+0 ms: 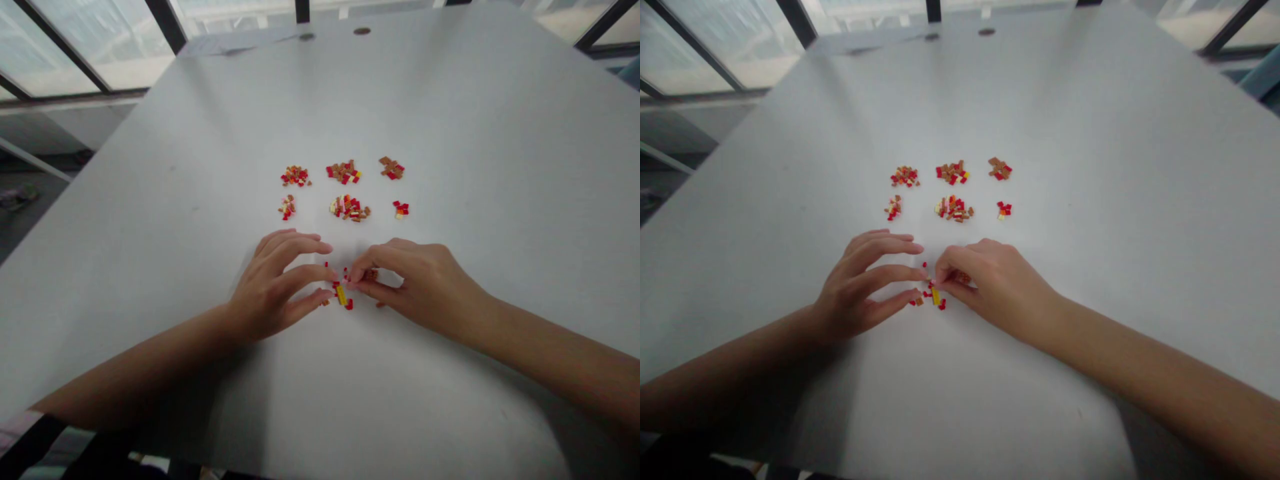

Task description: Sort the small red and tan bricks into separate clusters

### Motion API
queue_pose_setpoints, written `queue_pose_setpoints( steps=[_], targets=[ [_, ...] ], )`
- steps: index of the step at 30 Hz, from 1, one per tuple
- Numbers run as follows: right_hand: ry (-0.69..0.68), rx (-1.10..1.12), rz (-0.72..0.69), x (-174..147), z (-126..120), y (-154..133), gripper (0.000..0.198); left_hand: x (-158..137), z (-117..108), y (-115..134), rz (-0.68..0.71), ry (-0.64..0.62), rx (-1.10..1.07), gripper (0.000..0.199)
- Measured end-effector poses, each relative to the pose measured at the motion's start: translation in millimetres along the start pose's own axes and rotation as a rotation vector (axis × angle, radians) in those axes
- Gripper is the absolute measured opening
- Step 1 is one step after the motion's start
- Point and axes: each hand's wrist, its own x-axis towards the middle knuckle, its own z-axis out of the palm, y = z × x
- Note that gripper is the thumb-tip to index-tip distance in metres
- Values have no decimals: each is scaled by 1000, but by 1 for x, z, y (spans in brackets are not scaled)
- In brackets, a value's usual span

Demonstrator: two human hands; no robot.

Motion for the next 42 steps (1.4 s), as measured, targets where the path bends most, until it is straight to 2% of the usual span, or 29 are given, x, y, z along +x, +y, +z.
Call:
queue_pose_setpoints(
  steps=[3,8,19,23,28,31,35,39,42],
  targets=[
    [15,28,-39,-1,2,-4,10,1,0,3,21,-10,-27,5],
    [47,50,-71,-2,5,-6,13,3,1,4,-29,11,-36,4],
    [115,96,0,-3,7,-13,11,7,3,7,-143,38,-102,4],
    [147,62,-47,-2,9,-11,9,8,2,5,-158,37,-114,4],
    [252,-50,-148,-5,10,-1,7,7,-5,-22,-173,58,158,7],
    [274,-92,-140,-11,7,7,7,3,-9,-46,-342,89,291,7],
    [284,-106,-104,-15,5,14,7,-1,-11,-68,-479,92,372,6],
    [264,-125,-95,-15,6,16,8,-2,-6,-75,-499,52,407,6],
    [268,-139,-84,-14,6,19,8,-2,-2,-75,-489,36,371,15]
  ],
)
